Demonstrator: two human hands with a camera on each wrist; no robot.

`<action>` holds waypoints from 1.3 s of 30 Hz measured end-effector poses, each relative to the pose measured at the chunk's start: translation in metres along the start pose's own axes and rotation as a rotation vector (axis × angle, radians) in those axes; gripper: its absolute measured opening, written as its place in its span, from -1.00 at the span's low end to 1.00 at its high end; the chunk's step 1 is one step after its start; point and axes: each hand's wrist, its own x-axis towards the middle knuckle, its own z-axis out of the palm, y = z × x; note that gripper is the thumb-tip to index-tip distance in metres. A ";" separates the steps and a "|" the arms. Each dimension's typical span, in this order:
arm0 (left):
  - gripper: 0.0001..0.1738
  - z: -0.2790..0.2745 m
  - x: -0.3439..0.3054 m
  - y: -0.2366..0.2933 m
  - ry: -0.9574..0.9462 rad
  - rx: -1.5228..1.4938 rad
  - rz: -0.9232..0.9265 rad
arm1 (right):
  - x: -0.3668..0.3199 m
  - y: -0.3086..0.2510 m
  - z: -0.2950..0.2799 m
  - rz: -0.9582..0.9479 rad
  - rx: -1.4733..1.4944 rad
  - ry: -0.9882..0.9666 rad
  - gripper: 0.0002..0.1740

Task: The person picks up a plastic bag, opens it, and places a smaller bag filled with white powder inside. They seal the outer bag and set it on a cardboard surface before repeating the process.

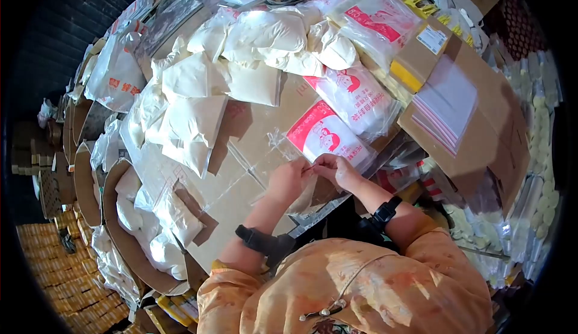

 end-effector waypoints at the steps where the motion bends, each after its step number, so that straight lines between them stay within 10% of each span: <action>1: -0.78 0.000 0.000 0.000 0.005 0.002 0.006 | 0.000 -0.002 0.000 -0.001 0.009 -0.009 -0.89; 21: -0.82 -0.028 -0.022 -0.023 -0.100 -0.053 -0.037 | -0.002 -0.017 0.011 -0.122 -0.349 0.116 -0.85; 34: -0.87 -0.068 -0.134 -0.110 0.088 -0.010 -0.275 | 0.006 -0.008 0.005 -0.010 -0.028 0.119 -0.90; 39: -0.74 -0.053 -0.143 -0.105 0.312 -0.143 -0.239 | 0.005 -0.048 0.025 -0.637 -0.779 0.161 -0.63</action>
